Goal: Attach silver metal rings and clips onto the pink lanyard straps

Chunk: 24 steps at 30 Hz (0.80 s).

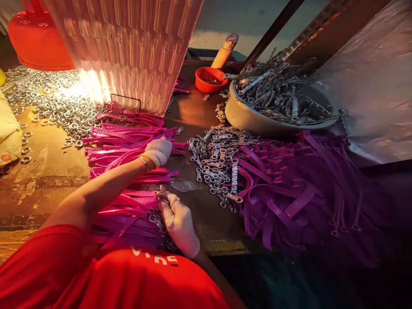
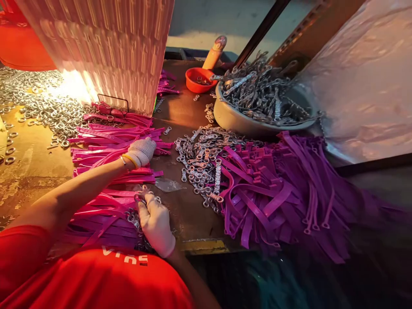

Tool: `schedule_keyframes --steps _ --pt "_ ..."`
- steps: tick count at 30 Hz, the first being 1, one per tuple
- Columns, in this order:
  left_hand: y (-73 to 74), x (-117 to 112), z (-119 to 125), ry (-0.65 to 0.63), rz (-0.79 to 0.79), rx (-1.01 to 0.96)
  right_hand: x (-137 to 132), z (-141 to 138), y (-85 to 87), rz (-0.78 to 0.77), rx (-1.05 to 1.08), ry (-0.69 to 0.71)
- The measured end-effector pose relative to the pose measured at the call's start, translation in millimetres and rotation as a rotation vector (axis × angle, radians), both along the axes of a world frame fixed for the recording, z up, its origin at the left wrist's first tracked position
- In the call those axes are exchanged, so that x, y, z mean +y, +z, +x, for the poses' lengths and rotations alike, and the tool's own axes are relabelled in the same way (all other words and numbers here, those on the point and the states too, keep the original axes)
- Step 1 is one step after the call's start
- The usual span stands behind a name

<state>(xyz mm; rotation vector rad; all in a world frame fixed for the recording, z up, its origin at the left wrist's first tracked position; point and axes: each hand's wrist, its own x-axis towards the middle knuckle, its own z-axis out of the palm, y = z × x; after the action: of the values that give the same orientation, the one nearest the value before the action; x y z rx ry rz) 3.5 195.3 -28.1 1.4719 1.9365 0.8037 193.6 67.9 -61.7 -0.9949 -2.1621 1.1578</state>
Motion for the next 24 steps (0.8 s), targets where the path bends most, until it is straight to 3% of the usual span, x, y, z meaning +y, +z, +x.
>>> schedule_keyframes --steps 3,6,9,13,15,18,21,24 --pt "16.5 -33.8 -5.5 0.037 0.036 -0.007 3.3 1.2 4.4 -0.066 0.065 -0.044" --pt "34.2 -92.0 -11.4 -0.002 0.013 -0.106 6.7 -0.4 12.1 -0.032 0.124 -0.064" --pt "40.7 -157.6 -6.1 -0.026 -0.081 -0.286 7.6 -6.6 20.6 0.126 0.129 0.051" --pt "31.1 -222.1 14.8 0.171 -0.132 -0.702 -2.1 -18.5 27.8 0.456 -0.079 0.155" --pt "24.5 -238.6 22.4 0.257 -0.093 -0.720 -10.6 -22.0 28.7 0.653 -0.206 0.191" --pt "18.0 -249.7 24.6 0.223 0.003 -0.482 -21.8 -22.0 28.0 0.844 -0.292 0.292" --pt "14.7 -254.2 23.4 0.170 0.073 -0.341 -27.4 -20.7 27.9 0.897 -0.264 0.312" --pt "12.6 -257.9 25.5 0.278 0.111 -0.491 -30.6 -22.4 30.2 0.898 -0.175 0.235"
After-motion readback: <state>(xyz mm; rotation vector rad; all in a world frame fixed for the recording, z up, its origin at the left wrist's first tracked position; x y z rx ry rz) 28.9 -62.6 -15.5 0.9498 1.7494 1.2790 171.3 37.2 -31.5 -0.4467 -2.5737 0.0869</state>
